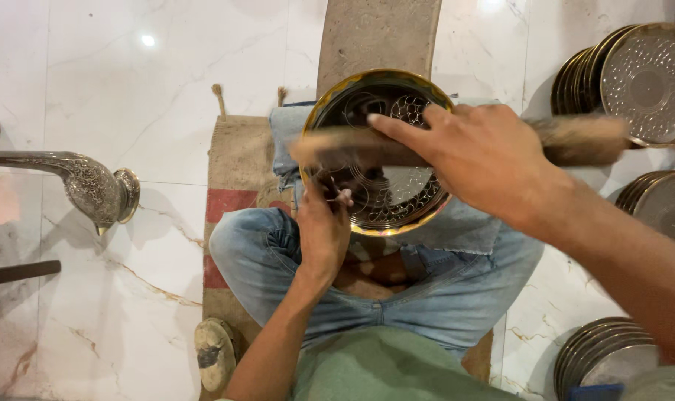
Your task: The person sits cross-legged on the floor with a decorative metal tray on their lap and engraves patterns into it, holding a chisel against the surface with one hand and striking it with a wooden mallet in the other, repositioning the chisel repeatedly across the tray.
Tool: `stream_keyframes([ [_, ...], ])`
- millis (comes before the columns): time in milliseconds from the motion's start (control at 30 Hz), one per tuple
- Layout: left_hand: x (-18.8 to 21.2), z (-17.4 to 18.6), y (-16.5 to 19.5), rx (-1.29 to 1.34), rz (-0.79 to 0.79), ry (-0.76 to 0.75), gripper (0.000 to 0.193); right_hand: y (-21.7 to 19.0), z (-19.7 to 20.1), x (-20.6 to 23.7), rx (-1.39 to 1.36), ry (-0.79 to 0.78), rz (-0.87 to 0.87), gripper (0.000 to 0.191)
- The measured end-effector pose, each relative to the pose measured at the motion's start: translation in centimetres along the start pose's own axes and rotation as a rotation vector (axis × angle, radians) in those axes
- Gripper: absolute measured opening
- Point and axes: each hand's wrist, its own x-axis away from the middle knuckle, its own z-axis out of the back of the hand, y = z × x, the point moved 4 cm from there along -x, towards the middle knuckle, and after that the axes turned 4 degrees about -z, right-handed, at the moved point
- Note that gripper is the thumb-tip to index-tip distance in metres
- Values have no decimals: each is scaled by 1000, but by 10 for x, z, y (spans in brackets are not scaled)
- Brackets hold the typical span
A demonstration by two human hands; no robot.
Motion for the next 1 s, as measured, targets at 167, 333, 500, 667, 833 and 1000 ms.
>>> stream_keyframes([
  [167, 1, -1, -2, 167, 25, -56, 23, -7, 8, 9, 164, -54, 36, 83],
  [333, 5, 1, 6, 224, 46, -46, 21, -2, 2, 24, 219, -3, 48, 82],
  [500, 14, -8, 10, 245, 111, 21, 28, 5, -8, 23, -32, 97, -30, 84],
  [667, 19, -11, 7, 200, 80, 59, 27, 5, -1, 15, -112, 245, -2, 81],
  [833, 20, -12, 5, 196, 109, 83, 26, 3, 6, 4, -555, 200, -49, 83],
  [1000, 16, -11, 9, 227, 9, 76, 22, -1, 2, 6, 19, -115, 12, 91],
])
